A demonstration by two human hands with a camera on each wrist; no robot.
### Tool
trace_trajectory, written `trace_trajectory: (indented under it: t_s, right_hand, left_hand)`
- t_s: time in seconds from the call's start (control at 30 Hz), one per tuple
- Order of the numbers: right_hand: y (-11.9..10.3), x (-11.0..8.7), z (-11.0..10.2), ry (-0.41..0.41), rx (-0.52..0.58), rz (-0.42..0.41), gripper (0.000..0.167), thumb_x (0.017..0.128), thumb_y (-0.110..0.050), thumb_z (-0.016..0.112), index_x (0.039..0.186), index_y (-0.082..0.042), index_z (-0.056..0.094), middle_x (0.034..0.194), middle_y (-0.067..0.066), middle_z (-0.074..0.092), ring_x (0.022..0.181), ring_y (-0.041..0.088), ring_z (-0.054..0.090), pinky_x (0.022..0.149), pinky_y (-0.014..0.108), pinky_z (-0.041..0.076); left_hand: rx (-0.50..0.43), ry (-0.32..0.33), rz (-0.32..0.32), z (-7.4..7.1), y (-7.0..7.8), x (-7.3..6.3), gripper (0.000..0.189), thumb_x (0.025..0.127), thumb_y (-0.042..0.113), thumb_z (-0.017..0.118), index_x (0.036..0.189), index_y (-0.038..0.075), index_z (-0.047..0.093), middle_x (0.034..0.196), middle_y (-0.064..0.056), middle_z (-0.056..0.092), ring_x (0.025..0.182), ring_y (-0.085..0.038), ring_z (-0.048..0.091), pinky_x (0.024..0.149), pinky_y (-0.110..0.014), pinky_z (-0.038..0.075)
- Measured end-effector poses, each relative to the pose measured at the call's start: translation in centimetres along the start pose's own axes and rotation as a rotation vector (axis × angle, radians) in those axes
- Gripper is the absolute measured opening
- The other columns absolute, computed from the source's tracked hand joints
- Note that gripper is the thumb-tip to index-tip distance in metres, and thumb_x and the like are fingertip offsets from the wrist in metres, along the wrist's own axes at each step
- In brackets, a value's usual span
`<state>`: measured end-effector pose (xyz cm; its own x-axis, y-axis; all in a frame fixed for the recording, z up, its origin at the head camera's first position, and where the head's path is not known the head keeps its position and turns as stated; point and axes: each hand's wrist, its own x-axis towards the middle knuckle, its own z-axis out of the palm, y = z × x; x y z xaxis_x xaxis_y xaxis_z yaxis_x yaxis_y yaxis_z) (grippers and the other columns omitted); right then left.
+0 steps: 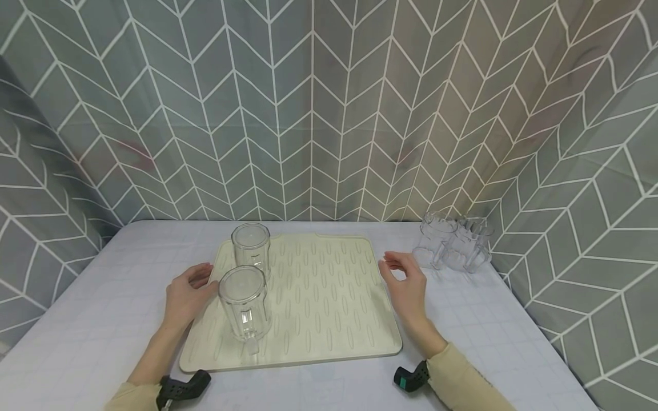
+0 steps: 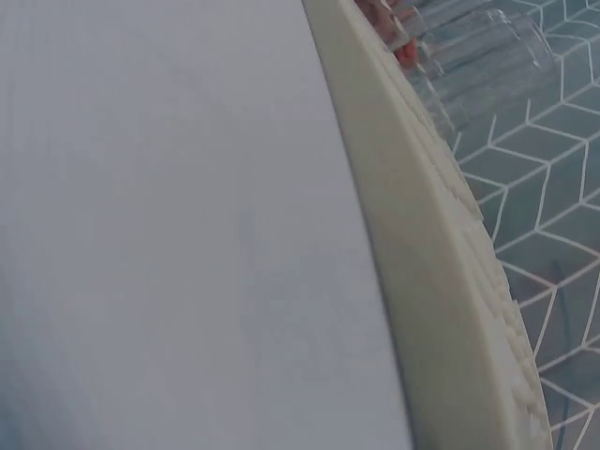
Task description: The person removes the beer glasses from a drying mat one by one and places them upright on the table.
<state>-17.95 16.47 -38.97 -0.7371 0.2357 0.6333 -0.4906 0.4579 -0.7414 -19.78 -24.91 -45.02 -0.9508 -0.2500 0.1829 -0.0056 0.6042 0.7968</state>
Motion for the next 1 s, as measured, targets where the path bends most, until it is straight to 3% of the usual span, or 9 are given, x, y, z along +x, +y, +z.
trace_trajectory:
  t_s: [0.23,0.43,0.6,0.73,1.0]
  right_hand:
    - [-2.1,-0.9,0.6,-0.058,-0.008,-0.035,0.020,0.084,0.008,0.074,0.104,0.006,0.070,0.098,0.023,0.069,0.089,0.036,0.067,0.084,0.028,0.056]
    - [-3.4,-1.7,1.3,-0.115,-0.006,-0.047,0.023,0.082,0.008,0.075,0.103,0.004,0.070,0.099,0.021,0.069,0.090,0.036,0.066,0.084,0.035,0.056]
    - [-2.3,-2.4,2.1,-0.129,0.003,-0.058,0.026,0.080,0.005,0.078,0.104,-0.001,0.072,0.097,0.017,0.070,0.090,0.033,0.067,0.084,0.039,0.056]
    - [-1.5,-3.0,2.6,-0.158,0.016,-0.088,0.028,0.080,-0.001,0.081,0.106,-0.010,0.072,0.099,0.007,0.071,0.091,0.024,0.068,0.083,0.034,0.057]
    - [-2.9,-4.3,3.3,-0.253,0.044,-0.158,0.026,0.086,-0.012,0.079,0.110,-0.017,0.071,0.103,-0.002,0.070,0.093,0.016,0.066,0.082,0.031,0.057]
  left_hand:
    - [-0.002,-0.005,-0.009,0.0,0.0,-0.1,0.056,0.092,0.015,0.067,0.141,-0.004,0.049,0.134,-0.030,0.058,0.122,-0.046,0.060,0.100,-0.051,0.054]
    - [-0.001,0.000,0.001,-0.1,0.0,-0.1,0.055,0.092,0.015,0.066,0.141,-0.005,0.049,0.133,-0.030,0.058,0.121,-0.046,0.060,0.099,-0.051,0.054]
    - [0.002,-0.002,0.002,-0.1,0.0,-0.2,0.055,0.092,0.014,0.066,0.141,-0.005,0.049,0.133,-0.030,0.058,0.121,-0.045,0.060,0.099,-0.050,0.054]
    - [0.003,-0.001,0.004,0.0,0.0,-0.1,0.055,0.092,0.014,0.066,0.141,-0.005,0.049,0.133,-0.030,0.058,0.121,-0.045,0.060,0.099,-0.050,0.054]
    - [0.006,0.001,0.014,0.0,-0.1,-0.1,0.055,0.092,0.014,0.066,0.140,-0.006,0.049,0.133,-0.030,0.058,0.120,-0.045,0.061,0.099,-0.050,0.054]
